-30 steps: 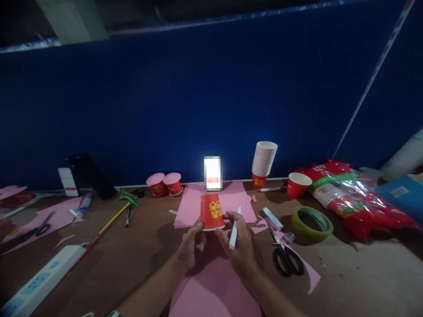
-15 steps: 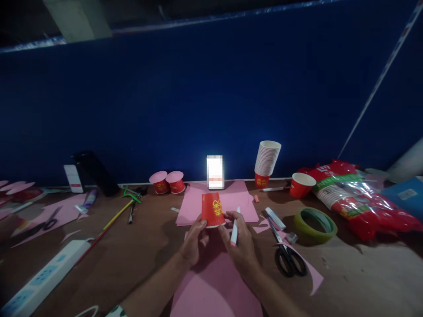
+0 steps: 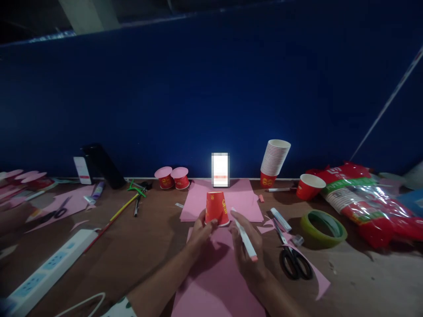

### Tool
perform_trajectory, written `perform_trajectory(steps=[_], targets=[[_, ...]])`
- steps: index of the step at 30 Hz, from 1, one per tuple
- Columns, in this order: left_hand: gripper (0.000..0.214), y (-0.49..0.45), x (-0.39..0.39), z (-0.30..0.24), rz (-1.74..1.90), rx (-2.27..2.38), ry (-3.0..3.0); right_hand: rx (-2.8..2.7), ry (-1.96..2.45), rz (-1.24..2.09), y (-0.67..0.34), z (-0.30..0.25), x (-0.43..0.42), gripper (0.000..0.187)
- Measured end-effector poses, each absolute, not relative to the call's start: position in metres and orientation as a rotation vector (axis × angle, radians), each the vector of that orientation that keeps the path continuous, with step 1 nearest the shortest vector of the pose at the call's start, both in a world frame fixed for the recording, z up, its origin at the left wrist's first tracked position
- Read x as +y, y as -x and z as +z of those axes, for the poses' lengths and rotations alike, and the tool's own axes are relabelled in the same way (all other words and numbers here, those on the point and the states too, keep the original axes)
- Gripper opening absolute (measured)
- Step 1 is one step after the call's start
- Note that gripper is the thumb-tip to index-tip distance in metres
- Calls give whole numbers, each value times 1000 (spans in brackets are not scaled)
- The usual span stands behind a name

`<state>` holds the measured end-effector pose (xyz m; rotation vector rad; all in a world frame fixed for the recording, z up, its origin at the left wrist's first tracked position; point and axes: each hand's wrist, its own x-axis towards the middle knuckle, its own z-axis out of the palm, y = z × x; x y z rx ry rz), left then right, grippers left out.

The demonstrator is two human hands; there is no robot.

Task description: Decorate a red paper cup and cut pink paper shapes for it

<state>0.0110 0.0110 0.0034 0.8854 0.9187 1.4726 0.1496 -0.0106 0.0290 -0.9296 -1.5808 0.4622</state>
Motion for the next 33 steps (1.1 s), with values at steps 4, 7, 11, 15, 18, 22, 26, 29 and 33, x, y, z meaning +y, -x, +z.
perform_trajectory(steps=[4, 7, 11, 15, 18, 22, 26, 29, 33], targets=[[54, -14, 10, 5, 1466, 846, -922, -1748, 867, 310, -151, 31, -18, 21], [52, -14, 9, 7, 1477, 863, -971, -1713, 899, 308, -150, 32, -18, 17], [51, -12, 10, 7, 1456, 907, -964, -1622, 966, 354, -149, 31, -16, 9], [52, -12, 12, 3, 1435, 868, -903, -1631, 981, 389, -151, 28, -16, 8], [49, -14, 11, 2, 1436, 737, -773, -1634, 969, 390, -152, 27, -16, 8], [44, -16, 9, 4, 1415, 657, -689, -1642, 961, 367, -150, 26, -17, 9], [44, -16, 9, 6, 1391, 652, -729, -1645, 959, 360, -150, 26, -16, 8], [44, -16, 8, 5, 1395, 642, -715, -1617, 961, 404, -150, 24, -15, 8], [41, -15, 7, 6, 1381, 602, -684, -1605, 981, 467, -151, 21, -13, 9]])
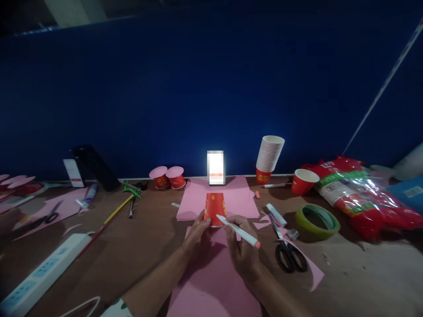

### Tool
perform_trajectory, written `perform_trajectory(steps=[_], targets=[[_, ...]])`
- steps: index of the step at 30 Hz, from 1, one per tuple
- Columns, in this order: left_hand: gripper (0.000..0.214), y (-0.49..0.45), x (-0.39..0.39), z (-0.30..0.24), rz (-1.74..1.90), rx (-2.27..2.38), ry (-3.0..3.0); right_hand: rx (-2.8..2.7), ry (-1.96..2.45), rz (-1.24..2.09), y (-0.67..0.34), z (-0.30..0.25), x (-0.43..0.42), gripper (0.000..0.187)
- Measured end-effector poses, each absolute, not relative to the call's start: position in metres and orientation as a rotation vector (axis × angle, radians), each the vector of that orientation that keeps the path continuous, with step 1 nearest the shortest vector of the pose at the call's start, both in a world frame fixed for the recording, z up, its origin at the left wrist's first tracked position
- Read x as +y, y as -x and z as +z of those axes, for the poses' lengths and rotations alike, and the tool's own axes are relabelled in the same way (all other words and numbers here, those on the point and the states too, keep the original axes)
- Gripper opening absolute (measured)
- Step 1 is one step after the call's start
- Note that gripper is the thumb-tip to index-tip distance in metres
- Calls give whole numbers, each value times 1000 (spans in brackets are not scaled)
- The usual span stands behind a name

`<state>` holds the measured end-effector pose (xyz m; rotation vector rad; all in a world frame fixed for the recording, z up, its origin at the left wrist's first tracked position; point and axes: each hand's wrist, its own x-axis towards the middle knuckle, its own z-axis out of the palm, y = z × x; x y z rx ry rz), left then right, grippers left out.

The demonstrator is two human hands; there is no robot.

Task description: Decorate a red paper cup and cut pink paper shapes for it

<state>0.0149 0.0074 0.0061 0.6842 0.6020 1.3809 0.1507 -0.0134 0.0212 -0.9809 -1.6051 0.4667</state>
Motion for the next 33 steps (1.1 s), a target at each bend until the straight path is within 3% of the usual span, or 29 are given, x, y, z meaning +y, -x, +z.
perform_trajectory(steps=[5, 18, 33], targets=[[36, -16, 8, 9, 1349, 599, -726, -1609, 959, 473, -150, 24, -14, 8], [47, -19, 9, 4, 1334, 689, -704, -1602, 942, 439, -149, 29, -15, 7], [37, -21, 0, 19, 1357, 684, -709, -1625, 961, 401, -148, 30, -13, 7]])
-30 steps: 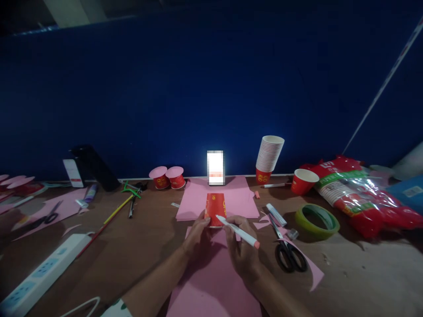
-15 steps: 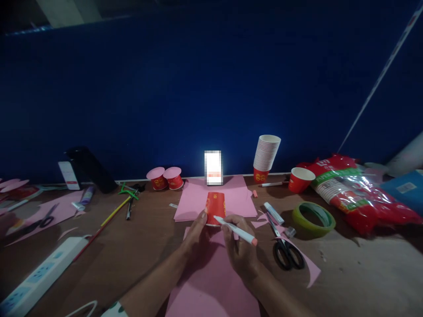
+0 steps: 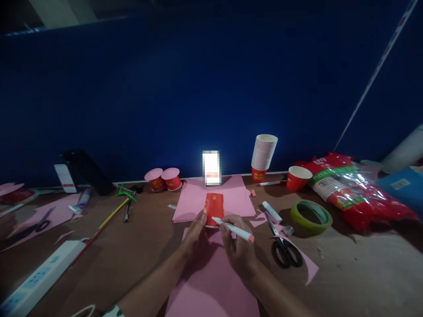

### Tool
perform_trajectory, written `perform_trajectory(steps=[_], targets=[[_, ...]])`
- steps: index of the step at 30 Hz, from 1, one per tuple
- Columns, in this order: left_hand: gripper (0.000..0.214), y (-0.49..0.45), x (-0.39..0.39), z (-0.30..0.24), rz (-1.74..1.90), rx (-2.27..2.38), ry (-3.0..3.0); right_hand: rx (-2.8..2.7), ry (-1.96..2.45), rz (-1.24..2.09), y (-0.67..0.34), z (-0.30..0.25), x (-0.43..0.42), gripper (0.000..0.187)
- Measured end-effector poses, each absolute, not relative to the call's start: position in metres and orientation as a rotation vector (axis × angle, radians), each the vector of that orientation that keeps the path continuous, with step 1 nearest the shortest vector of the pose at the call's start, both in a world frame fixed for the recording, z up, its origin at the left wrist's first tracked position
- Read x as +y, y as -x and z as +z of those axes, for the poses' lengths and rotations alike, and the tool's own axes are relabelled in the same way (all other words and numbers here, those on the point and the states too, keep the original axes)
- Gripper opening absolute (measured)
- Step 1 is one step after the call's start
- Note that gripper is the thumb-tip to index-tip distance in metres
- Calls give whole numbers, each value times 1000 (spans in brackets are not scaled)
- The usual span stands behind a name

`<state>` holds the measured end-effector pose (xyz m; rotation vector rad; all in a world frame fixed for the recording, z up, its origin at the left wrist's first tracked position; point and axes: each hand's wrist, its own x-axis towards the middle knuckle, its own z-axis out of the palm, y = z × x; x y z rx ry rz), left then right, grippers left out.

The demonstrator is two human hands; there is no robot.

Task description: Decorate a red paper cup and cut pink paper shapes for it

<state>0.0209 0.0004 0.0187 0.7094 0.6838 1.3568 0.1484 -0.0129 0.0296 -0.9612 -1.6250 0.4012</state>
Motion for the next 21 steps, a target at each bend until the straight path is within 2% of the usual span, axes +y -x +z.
perform_trajectory(steps=[11, 21], targets=[[28, -22, -5, 30, 1369, 652, -707, -1604, 958, 392, -148, 26, -12, 6], [32, -21, -5, 27, 1343, 677, -697, -1688, 989, 350, -150, 30, -12, 7]])
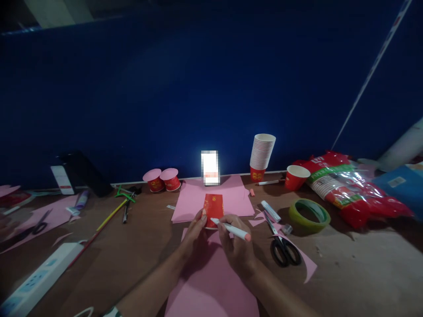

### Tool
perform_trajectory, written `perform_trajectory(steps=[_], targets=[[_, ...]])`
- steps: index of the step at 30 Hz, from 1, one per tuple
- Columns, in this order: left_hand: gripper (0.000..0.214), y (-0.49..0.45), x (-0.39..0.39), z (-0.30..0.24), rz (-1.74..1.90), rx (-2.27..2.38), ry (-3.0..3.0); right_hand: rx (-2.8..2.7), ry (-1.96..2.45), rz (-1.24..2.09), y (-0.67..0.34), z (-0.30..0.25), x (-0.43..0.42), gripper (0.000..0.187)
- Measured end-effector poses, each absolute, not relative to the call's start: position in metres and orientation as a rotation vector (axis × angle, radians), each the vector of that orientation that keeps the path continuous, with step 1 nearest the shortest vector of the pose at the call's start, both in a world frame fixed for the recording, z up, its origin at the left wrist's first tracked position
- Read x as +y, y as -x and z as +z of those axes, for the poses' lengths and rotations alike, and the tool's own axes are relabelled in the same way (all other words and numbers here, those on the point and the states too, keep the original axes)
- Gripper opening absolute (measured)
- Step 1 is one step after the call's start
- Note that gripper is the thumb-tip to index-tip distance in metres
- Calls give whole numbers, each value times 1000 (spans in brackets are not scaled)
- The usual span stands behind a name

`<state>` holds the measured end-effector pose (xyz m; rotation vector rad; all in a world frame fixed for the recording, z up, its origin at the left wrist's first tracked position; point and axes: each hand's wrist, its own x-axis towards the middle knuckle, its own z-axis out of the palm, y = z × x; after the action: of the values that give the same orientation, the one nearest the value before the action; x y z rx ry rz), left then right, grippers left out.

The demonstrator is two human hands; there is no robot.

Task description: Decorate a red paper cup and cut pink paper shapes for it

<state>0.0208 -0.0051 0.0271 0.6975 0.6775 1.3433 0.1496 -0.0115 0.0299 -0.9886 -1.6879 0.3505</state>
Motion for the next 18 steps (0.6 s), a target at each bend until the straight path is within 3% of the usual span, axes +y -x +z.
perform_trajectory(steps=[18], targets=[[28, -20, -7, 29, 1336, 644, -738, -1604, 986, 341, -152, 30, -5, 8]])
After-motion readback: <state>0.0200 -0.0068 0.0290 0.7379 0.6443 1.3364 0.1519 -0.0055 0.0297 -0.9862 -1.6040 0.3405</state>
